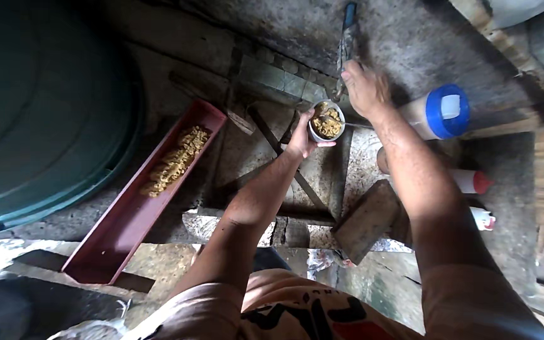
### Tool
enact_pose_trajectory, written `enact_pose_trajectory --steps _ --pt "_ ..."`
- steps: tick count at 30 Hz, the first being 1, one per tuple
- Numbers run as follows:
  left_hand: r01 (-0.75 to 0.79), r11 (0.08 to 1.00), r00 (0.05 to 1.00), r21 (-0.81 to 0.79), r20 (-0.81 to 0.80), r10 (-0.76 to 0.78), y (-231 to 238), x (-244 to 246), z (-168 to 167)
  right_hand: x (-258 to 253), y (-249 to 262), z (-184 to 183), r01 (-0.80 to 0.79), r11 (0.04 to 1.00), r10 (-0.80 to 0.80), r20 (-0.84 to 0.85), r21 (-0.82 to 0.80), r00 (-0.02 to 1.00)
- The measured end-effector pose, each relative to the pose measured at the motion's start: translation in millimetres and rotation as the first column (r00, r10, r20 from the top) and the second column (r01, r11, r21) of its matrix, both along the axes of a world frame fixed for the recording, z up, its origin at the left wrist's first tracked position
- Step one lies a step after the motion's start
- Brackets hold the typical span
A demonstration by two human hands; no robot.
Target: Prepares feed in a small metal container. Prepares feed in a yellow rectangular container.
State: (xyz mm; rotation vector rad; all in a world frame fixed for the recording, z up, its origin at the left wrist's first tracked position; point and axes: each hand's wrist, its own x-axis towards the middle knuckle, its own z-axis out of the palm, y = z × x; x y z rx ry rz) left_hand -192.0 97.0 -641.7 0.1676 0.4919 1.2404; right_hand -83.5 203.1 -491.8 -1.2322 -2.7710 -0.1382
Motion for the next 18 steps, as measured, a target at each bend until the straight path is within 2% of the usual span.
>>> enact_pose_trajectory --steps 6,12,18 --pt "-0.082 0.997 0.996 0.000 -0.016 0.082 -10 -11 0 1 1 -1 0.002 1.000 -0.002 -0.001 0.003 1.000" --pt "-0.197 0.980 0.979 -0.004 -0.056 0.196 20 -30 6 0 2 -1 0.011 1.000 -0.011 -0.010 0.000 1.000" --pt "-0.131 0.991 0.987 -0.004 -0.091 0.130 37 -10 10 1 3 -2 -0.017 1.000 0.017 -0.009 0.016 1.000"
